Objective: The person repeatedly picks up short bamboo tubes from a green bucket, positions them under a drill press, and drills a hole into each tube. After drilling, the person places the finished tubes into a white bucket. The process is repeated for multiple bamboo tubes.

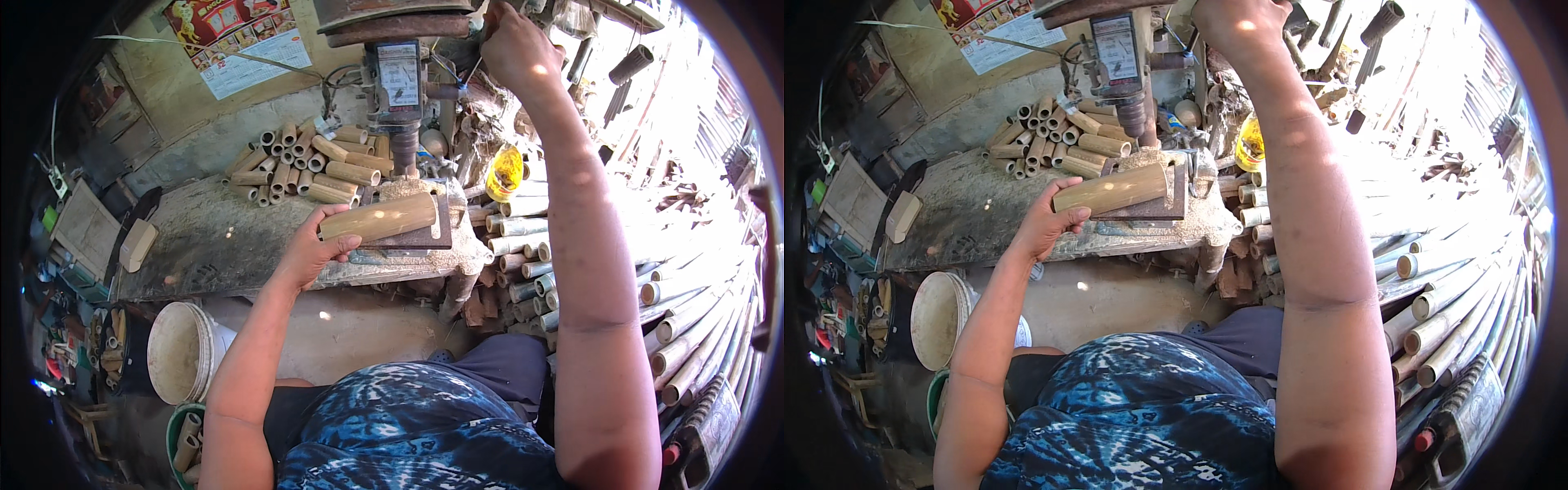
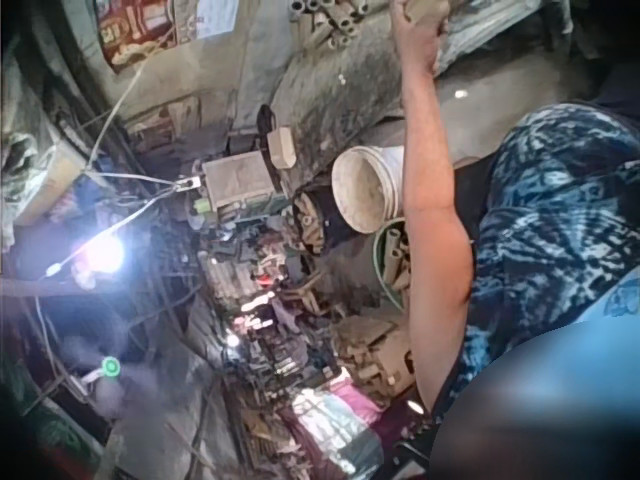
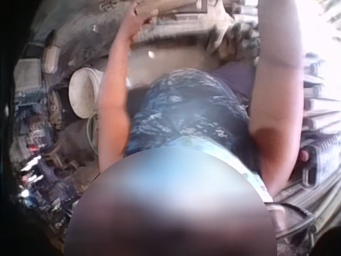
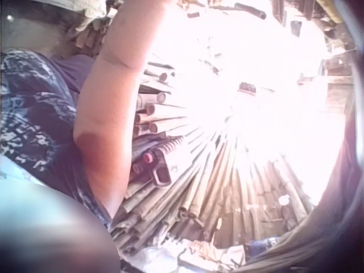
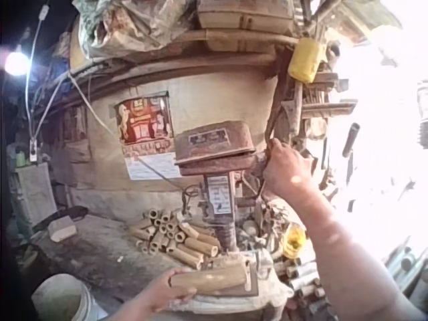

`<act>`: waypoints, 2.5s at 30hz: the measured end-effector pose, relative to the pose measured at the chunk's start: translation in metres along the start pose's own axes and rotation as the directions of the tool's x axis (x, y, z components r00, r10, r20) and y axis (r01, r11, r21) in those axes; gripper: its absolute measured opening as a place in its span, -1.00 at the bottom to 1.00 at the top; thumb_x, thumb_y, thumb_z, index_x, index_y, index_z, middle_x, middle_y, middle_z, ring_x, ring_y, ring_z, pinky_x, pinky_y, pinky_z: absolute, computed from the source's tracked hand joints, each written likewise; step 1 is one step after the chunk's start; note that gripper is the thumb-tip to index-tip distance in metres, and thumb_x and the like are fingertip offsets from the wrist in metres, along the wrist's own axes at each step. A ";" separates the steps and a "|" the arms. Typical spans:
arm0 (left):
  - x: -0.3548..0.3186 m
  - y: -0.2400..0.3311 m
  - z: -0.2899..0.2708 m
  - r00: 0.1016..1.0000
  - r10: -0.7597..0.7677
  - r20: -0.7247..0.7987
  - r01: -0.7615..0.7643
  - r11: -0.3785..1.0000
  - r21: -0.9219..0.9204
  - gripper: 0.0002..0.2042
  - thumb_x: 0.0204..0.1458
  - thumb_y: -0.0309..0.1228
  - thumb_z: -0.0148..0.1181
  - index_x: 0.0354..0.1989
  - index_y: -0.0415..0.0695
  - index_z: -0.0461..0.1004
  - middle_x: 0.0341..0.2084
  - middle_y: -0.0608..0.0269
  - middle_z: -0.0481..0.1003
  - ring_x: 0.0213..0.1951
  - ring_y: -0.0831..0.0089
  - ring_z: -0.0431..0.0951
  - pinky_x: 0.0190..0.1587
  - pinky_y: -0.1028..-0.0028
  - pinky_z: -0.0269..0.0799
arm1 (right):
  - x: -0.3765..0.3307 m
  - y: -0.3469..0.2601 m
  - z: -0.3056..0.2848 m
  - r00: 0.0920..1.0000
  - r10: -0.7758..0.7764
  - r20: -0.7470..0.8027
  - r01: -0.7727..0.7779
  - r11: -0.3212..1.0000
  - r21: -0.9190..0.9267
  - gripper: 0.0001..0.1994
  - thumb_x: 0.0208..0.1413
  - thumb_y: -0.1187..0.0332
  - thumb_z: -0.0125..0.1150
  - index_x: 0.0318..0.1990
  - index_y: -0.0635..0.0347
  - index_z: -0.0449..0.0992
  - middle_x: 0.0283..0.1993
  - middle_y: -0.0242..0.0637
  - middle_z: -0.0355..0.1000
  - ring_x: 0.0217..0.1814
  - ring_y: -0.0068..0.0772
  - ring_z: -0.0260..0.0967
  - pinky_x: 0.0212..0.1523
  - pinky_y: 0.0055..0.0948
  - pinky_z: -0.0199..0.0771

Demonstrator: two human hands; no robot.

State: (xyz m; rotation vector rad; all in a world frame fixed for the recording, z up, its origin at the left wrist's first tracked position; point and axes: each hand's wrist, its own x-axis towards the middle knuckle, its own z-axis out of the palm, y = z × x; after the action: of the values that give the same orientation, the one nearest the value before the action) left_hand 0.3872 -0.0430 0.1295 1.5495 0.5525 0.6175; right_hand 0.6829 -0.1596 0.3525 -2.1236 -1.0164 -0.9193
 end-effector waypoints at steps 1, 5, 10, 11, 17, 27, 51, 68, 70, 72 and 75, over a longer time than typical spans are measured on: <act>0.006 -0.002 0.002 1.000 0.025 0.008 -0.025 1.000 0.010 -0.41 0.05 -0.30 0.49 0.24 -0.12 0.36 -0.14 0.24 0.49 -0.32 0.55 0.48 -0.32 0.52 0.48 | -0.001 -0.001 0.000 0.999 -0.006 -0.045 0.006 1.000 0.004 -0.60 0.16 0.39 0.04 0.17 0.17 0.39 -0.01 0.12 0.54 0.12 0.21 0.47 0.13 -0.01 0.46; 0.023 -0.007 0.004 1.000 -0.022 -0.016 0.022 0.999 0.030 -0.43 0.04 -0.24 0.50 0.18 -0.12 0.38 -0.22 0.29 0.49 -0.38 0.59 0.44 -0.37 0.55 0.43 | -0.002 -0.002 0.000 0.998 -0.009 -0.063 0.015 0.995 0.097 -0.66 0.18 0.37 0.04 0.11 0.16 0.44 0.01 0.02 0.55 0.14 0.10 0.49 0.16 -0.02 0.44; 0.031 -0.007 0.003 0.993 -0.111 -0.045 0.110 0.993 -0.031 -0.43 0.04 -0.12 0.48 0.13 -0.10 0.40 -0.29 0.34 0.47 -0.46 0.63 0.38 -0.43 0.56 0.39 | -0.001 -0.003 0.000 0.999 0.017 -0.034 -0.013 0.995 0.096 -0.67 0.17 0.40 0.03 0.09 0.13 0.47 0.06 -0.03 0.55 0.19 0.06 0.46 0.18 -0.06 0.42; 0.032 -0.005 0.000 0.990 -0.133 -0.037 0.132 0.991 -0.032 -0.43 0.04 -0.10 0.48 0.12 -0.11 0.40 -0.29 0.33 0.47 -0.47 0.64 0.37 -0.44 0.56 0.39 | -0.002 -0.003 0.000 0.998 0.021 -0.058 -0.015 0.995 0.095 -0.66 0.17 0.41 0.01 0.10 0.13 0.47 0.07 -0.03 0.55 0.17 0.09 0.45 0.16 -0.04 0.43; 0.044 -0.001 -0.006 0.984 -0.160 -0.079 0.153 0.984 -0.088 -0.38 0.03 -0.08 0.49 0.14 -0.21 0.41 -0.19 0.25 0.53 -0.32 0.53 0.52 -0.31 0.53 0.49 | -0.009 -0.004 -0.001 0.991 -0.018 -0.132 0.043 0.982 0.185 -0.72 0.26 0.37 -0.04 0.04 0.20 0.49 -0.03 0.09 0.55 0.09 0.19 0.46 0.09 0.01 0.43; 0.059 0.000 -0.014 0.992 -0.117 0.040 0.116 0.993 0.022 -0.42 0.03 -0.15 0.50 0.14 -0.25 0.51 -0.08 0.15 0.58 -0.14 0.48 0.61 -0.17 0.50 0.55 | -0.015 -0.011 -0.003 0.984 -0.009 -0.176 0.047 0.975 0.215 -0.83 0.29 0.37 -0.03 -0.15 0.22 0.48 -0.13 0.13 0.53 -0.01 0.22 0.48 -0.01 0.02 0.46; 0.069 0.006 -0.017 0.977 -0.172 0.128 0.165 0.984 0.069 -0.40 0.07 -0.14 0.46 0.21 -0.20 0.46 -0.06 0.13 0.60 -0.17 0.41 0.68 -0.34 0.49 0.54 | -0.143 0.027 0.003 0.930 -0.212 -0.301 0.257 0.959 0.118 -0.91 0.28 0.39 0.23 -0.12 0.12 0.52 -0.31 -0.38 0.56 -0.23 -0.32 0.52 0.02 -0.26 0.33; 0.070 0.005 -0.018 0.973 -0.187 0.135 0.181 0.982 0.058 -0.39 0.06 -0.15 0.47 0.21 -0.22 0.45 -0.06 0.14 0.59 -0.17 0.42 0.67 -0.34 0.49 0.55 | -0.175 0.041 0.040 0.978 -0.173 -0.115 0.192 0.963 0.188 -0.84 0.07 0.55 0.19 -0.19 0.14 0.44 -0.41 -0.35 0.45 -0.27 -0.24 0.48 0.08 -0.06 0.27; 0.070 0.006 -0.018 0.975 -0.179 0.135 0.172 0.983 0.059 -0.40 0.06 -0.14 0.48 0.20 -0.22 0.46 -0.07 0.15 0.59 -0.17 0.42 0.67 -0.34 0.49 0.54 | -0.180 0.043 0.065 0.978 -0.167 -0.124 0.188 0.966 0.179 -0.83 0.07 0.55 0.19 -0.20 0.12 0.40 -0.40 -0.35 0.44 -0.27 -0.24 0.46 0.07 -0.04 0.27; 0.069 0.006 -0.018 0.976 -0.168 0.136 0.162 0.985 0.059 -0.40 0.06 -0.13 0.47 0.19 -0.22 0.47 -0.07 0.17 0.59 -0.18 0.43 0.66 -0.34 0.49 0.54 | -0.183 0.048 0.093 0.998 -0.059 -0.035 0.065 0.978 0.198 -0.84 0.12 0.47 0.19 -0.16 0.10 0.39 -0.36 -0.34 0.45 -0.21 -0.21 0.45 0.11 -0.04 0.23; 0.069 0.007 -0.017 0.977 -0.171 0.126 0.161 0.983 0.084 -0.39 0.00 -0.06 0.51 0.13 -0.21 0.50 -0.11 0.20 0.59 -0.18 0.47 0.63 -0.36 0.50 0.49 | -0.173 0.054 0.137 0.987 -0.109 -0.115 0.128 0.977 0.171 -0.87 0.16 0.44 0.14 -0.16 0.09 0.39 -0.35 -0.31 0.46 -0.14 -0.15 0.46 0.15 -0.04 0.20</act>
State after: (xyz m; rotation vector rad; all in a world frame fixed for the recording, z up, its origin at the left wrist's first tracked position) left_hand 0.4265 0.0160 0.1409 1.5815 0.6017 0.3672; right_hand 0.6910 -0.1555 0.1255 -1.8638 -1.1375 -0.9492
